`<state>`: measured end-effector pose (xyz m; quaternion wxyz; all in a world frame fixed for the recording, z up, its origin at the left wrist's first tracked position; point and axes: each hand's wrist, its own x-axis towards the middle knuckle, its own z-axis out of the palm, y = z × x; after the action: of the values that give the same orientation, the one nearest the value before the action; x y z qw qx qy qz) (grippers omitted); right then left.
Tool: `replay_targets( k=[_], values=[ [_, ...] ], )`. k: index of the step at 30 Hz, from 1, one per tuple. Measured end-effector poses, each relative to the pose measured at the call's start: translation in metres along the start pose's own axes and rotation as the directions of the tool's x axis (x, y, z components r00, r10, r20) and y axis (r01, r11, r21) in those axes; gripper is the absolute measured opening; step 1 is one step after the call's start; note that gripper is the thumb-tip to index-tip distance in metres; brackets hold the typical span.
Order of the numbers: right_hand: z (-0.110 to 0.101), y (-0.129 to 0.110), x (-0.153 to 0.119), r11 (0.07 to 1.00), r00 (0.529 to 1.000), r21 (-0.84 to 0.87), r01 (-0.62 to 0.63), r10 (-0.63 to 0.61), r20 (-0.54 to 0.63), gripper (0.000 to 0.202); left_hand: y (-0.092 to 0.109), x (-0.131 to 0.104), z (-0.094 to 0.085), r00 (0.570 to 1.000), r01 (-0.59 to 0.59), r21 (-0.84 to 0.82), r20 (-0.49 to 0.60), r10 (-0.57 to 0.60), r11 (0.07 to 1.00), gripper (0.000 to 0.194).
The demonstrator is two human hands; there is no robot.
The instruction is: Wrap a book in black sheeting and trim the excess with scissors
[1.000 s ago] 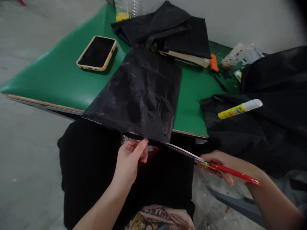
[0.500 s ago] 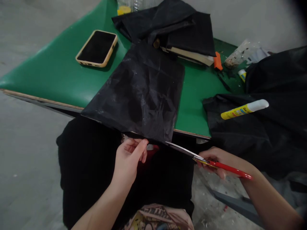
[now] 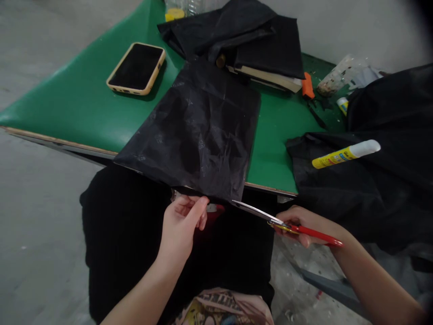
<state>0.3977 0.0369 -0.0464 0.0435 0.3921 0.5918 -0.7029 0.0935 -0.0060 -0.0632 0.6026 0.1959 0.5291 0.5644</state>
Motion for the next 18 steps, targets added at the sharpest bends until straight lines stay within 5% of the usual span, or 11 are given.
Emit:
replay_targets(
  k=[18],
  values=[
    [-0.0038, 0.0087, 0.0089, 0.999, 1.0, 0.041, -0.012, 0.012, 0.005, 0.073, -0.0009, 0.0001, 0.0018, 1.0, -0.028, 0.016, -0.01, 0.028, 0.999, 0.029]
  ],
)
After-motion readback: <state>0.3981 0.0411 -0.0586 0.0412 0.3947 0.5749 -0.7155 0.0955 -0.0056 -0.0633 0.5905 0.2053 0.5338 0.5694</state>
